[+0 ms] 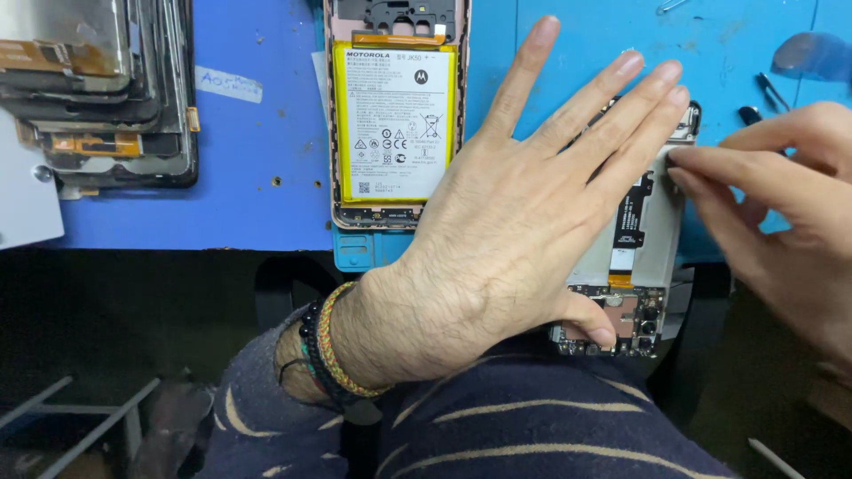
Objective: The person wipes a removed phone battery with a cloth, then holds a disassembled smartphone steady while prying along the display frame edge with a metal spudger and using tweezers to work on components inside the phone body at a cluttered repair bench.
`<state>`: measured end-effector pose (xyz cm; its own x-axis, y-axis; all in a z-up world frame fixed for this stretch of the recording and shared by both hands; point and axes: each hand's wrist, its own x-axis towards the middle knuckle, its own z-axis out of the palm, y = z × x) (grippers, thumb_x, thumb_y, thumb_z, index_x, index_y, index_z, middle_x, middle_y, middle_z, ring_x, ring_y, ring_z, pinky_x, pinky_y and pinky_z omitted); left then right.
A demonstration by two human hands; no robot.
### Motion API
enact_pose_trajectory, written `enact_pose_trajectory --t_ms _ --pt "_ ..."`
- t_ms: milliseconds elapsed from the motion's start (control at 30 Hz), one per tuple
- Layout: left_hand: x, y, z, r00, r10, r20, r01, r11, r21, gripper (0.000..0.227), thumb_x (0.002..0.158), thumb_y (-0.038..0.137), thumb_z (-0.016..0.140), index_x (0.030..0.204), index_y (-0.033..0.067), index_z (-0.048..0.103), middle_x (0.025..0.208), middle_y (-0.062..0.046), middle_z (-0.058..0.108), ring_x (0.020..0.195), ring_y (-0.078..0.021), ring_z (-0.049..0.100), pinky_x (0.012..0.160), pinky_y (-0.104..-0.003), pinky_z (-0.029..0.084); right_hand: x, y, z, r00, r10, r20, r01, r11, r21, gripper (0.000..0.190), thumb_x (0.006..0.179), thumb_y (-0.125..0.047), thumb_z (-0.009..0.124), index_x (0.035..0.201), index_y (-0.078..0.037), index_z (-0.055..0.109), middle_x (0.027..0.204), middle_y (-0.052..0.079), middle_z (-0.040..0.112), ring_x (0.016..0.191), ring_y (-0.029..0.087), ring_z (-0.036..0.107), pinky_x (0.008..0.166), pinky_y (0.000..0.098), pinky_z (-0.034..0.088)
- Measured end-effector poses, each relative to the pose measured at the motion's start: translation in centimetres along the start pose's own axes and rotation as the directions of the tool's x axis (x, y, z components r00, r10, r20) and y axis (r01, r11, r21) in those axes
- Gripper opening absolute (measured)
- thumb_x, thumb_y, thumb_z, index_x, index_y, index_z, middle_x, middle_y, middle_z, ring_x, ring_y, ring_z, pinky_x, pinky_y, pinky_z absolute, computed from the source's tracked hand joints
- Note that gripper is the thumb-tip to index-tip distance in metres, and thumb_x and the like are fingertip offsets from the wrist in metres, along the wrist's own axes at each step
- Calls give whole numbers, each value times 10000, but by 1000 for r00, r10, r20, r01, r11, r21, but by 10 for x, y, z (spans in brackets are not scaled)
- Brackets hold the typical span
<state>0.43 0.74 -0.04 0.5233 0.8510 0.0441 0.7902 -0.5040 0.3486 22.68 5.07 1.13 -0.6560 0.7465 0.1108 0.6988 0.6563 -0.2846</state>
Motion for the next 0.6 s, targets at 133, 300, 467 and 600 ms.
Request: enact_pose_trajectory --t_ms 133,300,467,600 --pt "1 1 -5 1000 -6 8 6 1000 8 1471 480 840 743 1591 3 265 1677 -155 253 1574 -297 206 1262 -639 -20 6 -10 -1 999 -26 -28 26 999 22 216 925 56 809 1126 10 744 1012 154 649 701 193 651 608 312 540" --pt "0 5 -11 998 11 -55 -10 1000 16 1496 424 853 733 1540 -42 292 1632 -163 317 1546 -305 250 1262 -644 23 9 -29 -20 991 -52 124 94 924 -370 324 823 -138 743 1144 -97 744 902 43 636 644 196 682 519 337 518" --pt "-1 2 -10 988 55 -144 -54 998 10 1517 420 859 733 1543 -66 307 1626 -177 370 1555 -324 287 1265 -666 53 3 -6 8 981 -156 116 194 798 -571 338 776 -175 637 1096 -67 664 883 12 594 749 146 725 533 302 534" --pt "-2 2 -5 985 68 -161 -59 997 58 1618 418 895 728 1543 -160 237 1610 -244 364 1548 -320 297 1236 -715 35 7 -4 18 954 -123 274 274 730 -626 438 766 -223 633 1128 24 639 941 40 570 662 111 677 482 283 514"
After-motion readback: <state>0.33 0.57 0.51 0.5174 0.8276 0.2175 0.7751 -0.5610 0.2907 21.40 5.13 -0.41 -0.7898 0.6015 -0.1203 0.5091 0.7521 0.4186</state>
